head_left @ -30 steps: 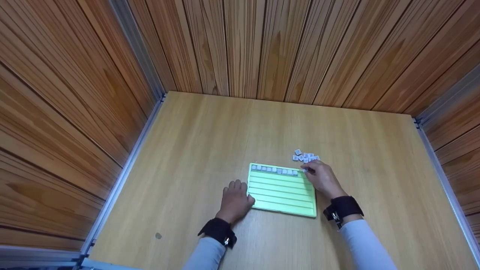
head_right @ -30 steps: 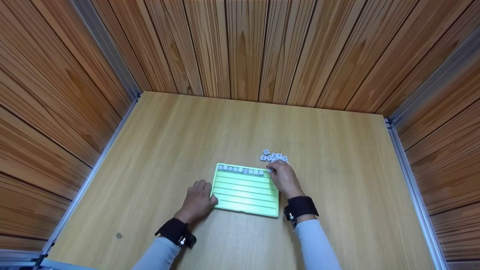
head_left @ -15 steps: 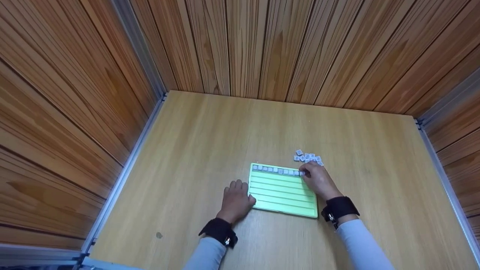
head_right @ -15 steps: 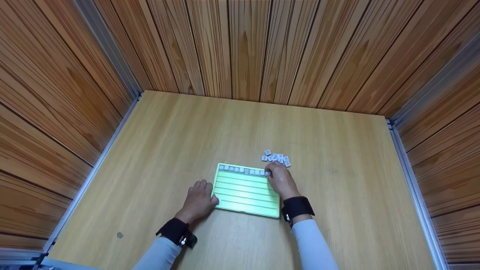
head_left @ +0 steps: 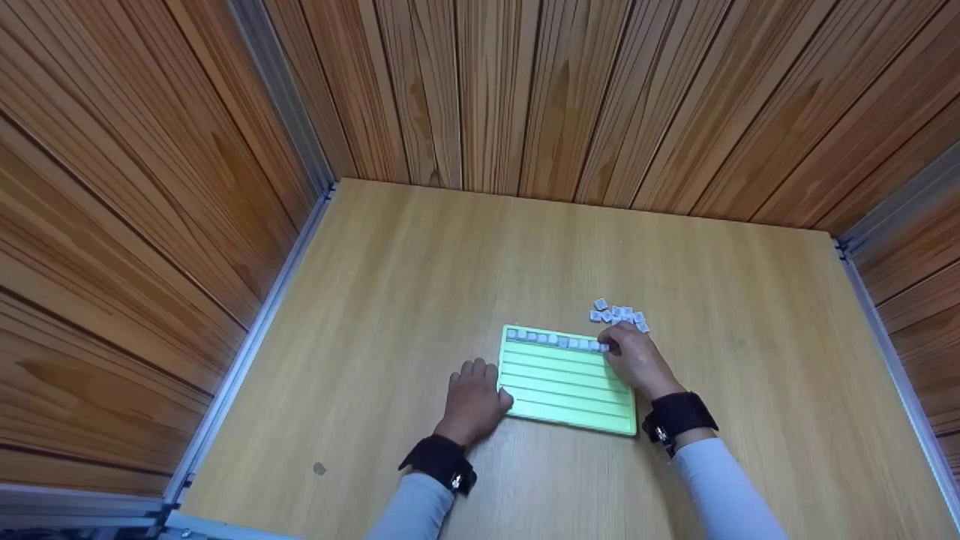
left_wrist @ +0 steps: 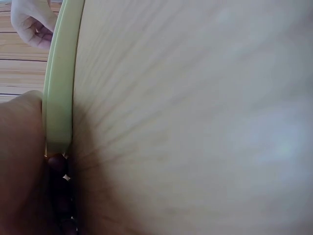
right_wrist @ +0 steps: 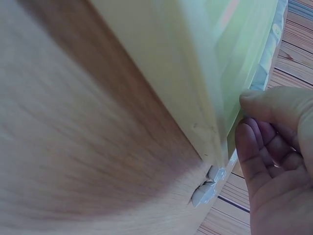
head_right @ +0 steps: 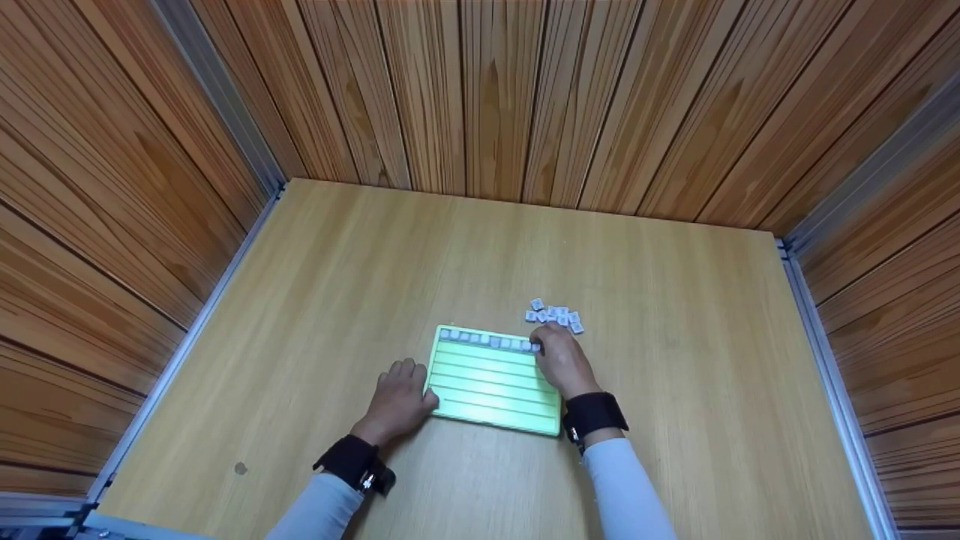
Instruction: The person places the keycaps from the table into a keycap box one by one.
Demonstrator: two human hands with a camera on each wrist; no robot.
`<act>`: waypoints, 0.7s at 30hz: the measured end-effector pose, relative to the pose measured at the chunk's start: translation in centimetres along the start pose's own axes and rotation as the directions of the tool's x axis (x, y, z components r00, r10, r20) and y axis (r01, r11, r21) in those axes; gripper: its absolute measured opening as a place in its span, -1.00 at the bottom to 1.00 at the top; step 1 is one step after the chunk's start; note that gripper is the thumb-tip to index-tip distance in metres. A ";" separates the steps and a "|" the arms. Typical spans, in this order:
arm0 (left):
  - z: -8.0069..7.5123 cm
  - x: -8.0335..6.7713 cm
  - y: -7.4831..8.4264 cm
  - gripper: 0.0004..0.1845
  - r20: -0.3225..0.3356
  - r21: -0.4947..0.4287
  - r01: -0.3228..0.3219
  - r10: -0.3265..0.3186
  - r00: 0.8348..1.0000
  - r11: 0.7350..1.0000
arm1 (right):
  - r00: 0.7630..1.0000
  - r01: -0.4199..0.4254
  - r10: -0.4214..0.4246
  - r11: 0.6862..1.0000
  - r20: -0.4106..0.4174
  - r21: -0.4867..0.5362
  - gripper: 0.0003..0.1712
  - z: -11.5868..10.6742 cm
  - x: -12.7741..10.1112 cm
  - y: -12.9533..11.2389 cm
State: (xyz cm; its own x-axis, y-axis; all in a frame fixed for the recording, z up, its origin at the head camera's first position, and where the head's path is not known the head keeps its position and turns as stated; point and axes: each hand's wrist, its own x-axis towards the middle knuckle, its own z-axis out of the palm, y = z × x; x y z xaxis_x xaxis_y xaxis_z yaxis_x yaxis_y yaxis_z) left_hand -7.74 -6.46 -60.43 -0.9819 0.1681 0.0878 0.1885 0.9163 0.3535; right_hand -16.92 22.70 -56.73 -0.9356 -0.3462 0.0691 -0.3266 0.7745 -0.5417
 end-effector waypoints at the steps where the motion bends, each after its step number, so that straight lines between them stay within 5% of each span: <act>1: 0.1 0.0 0.0 -0.81 -0.008 0.002 -0.003 0.003 1.000 1.000 | 1.000 -0.006 0.006 1.000 0.004 0.001 -0.73 0.0 0.0 0.0; 11: 0.2 -0.1 -0.1 -0.80 0.017 -0.004 0.005 -0.005 1.000 1.000 | 0.992 -0.109 0.108 0.994 0.072 0.005 -0.70 -0.3 -0.1 -0.5; 21: -0.4 -0.1 0.2 -0.81 0.024 -0.006 0.004 -0.004 1.000 1.000 | 0.991 -0.134 0.135 0.991 -0.021 0.020 -0.74 -1.7 -0.1 0.2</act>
State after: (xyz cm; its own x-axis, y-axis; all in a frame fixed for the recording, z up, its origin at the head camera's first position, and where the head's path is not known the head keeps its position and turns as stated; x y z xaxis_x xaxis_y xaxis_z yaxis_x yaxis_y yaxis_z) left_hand -7.62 -6.47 -60.01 -0.9829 0.1729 0.0640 0.1843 0.9149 0.3591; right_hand -17.14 23.81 -55.46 -0.9737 -0.2277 0.0128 -0.1952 0.8031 -0.5630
